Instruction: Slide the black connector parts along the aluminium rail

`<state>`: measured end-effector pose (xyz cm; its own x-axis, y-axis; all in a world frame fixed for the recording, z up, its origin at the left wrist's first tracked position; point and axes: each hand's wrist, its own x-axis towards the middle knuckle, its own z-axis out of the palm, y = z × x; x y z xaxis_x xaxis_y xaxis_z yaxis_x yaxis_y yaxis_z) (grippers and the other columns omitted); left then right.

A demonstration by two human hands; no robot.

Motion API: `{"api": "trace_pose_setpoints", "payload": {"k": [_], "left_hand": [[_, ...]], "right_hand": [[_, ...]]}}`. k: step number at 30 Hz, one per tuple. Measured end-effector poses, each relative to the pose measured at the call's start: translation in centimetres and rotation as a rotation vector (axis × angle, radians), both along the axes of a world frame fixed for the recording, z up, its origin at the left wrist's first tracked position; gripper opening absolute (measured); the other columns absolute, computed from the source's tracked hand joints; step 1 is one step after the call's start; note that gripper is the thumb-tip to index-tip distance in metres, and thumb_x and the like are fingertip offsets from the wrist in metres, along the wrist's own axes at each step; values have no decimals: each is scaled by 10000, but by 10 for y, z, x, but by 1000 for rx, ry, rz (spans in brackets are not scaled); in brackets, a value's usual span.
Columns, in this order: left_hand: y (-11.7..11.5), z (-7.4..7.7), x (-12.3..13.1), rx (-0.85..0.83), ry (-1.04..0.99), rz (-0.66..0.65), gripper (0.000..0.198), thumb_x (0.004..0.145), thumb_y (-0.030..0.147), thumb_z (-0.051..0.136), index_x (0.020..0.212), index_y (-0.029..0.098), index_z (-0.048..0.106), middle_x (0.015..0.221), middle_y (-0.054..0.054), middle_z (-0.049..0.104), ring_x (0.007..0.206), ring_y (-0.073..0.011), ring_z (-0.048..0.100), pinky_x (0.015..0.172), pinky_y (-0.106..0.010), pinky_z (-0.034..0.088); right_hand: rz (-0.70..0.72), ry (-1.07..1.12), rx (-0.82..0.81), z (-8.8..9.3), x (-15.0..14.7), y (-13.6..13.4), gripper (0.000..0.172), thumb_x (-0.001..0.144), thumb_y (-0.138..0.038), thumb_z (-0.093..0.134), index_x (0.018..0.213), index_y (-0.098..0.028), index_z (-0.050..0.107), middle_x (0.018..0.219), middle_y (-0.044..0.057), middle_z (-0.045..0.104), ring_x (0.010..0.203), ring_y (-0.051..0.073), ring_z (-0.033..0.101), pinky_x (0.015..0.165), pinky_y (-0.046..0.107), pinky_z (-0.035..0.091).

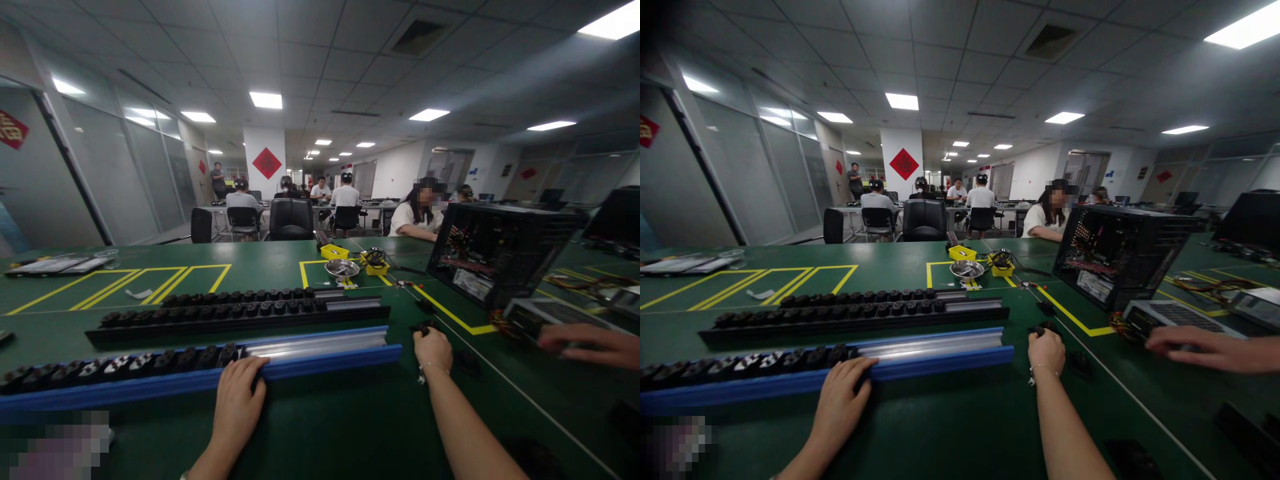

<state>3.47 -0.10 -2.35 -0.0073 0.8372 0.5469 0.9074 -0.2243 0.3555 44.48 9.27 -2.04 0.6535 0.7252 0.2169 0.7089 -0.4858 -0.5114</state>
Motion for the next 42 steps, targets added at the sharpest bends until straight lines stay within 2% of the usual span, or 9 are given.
{"api": "trace_pose_setpoints", "payload": {"k": [5, 12, 17, 20, 23, 26, 31, 37, 42], "left_hand": [[-1, 1, 1, 0, -4, 1, 320, 732, 197, 451, 1007, 232, 612, 1022, -30, 636, 1004, -205, 531, 991, -437, 305], [0, 1, 0, -2, -44, -2, 314, 732, 207, 448, 1000, 225, 610, 1022, -34, 635, 1007, -205, 532, 999, -433, 301], [-1, 6, -2, 24, -111, 35, 280, 750, 232, 426, 968, 215, 601, 1008, -45, 622, 1014, -209, 512, 941, -387, 360], [-3, 15, -3, 72, -118, 203, 261, 750, 272, 440, 955, 191, 580, 1001, -76, 600, 1011, -234, 491, 910, -393, 361], [-5, 24, -5, 81, -139, 480, 285, 755, 333, 452, 962, 160, 544, 1000, -107, 568, 1003, -259, 474, 882, -404, 360], [-5, 30, -8, -5, -143, 619, 337, 770, 391, 444, 1008, 167, 527, 1036, -108, 549, 1016, -271, 459, 860, -407, 361], [-5, 34, -8, -140, -77, 653, 412, 786, 457, 405, 1082, 197, 524, 1110, -113, 516, 1015, -287, 451, 815, -419, 375], [-4, 38, -6, -113, -44, 737, 439, 763, 504, 417, 1064, 223, 568, 1118, -104, 466, 1007, -302, 427, 797, -430, 378], [-6, 38, -9, -96, -39, 695, 435, 765, 511, 403, 1014, 216, 604, 1153, -115, 442, 1030, -319, 411, 810, -467, 367]], "right_hand": [[16, -48, 39, -2, 1, 2, 506, 777, -307, 371, 1244, -125, 441, 1107, 179, 533, 976, 295, 513, 770, 397, 413], [60, -113, 271, 3, -12, -6, 456, 779, -301, 362, 1140, -74, 524, 1122, 179, 539, 1016, 290, 484, 857, 393, 370], [246, -182, 502, 15, -45, -17, 395, 788, -297, 363, 1075, -103, 552, 1074, 144, 568, 1014, 251, 483, 879, 385, 366], [446, -231, 562, 17, -73, -27, 340, 799, -284, 359, 1028, -139, 566, 1036, 114, 588, 988, 220, 496, 882, 366, 371], [587, -260, 534, 16, -101, -36, 277, 802, -253, 374, 948, -157, 589, 976, 91, 610, 951, 200, 508, 872, 341, 372], [635, -275, 456, 13, -121, -43, 238, 800, -231, 395, 895, -153, 600, 921, 81, 622, 908, 189, 516, 838, 313, 369], [683, -348, 366, 9, -130, -50, 257, 835, -222, 367, 744, -181, 604, 774, 44, 619, 816, 170, 518, 788, 297, 336], [693, -384, 364, 7, -127, -52, 277, 847, -208, 354, 718, -176, 597, 728, 36, 604, 785, 160, 506, 779, 285, 314], [701, -394, 368, 7, -127, -51, 284, 851, -215, 344, 722, -179, 595, 731, 40, 602, 783, 168, 505, 774, 293, 314]]}}
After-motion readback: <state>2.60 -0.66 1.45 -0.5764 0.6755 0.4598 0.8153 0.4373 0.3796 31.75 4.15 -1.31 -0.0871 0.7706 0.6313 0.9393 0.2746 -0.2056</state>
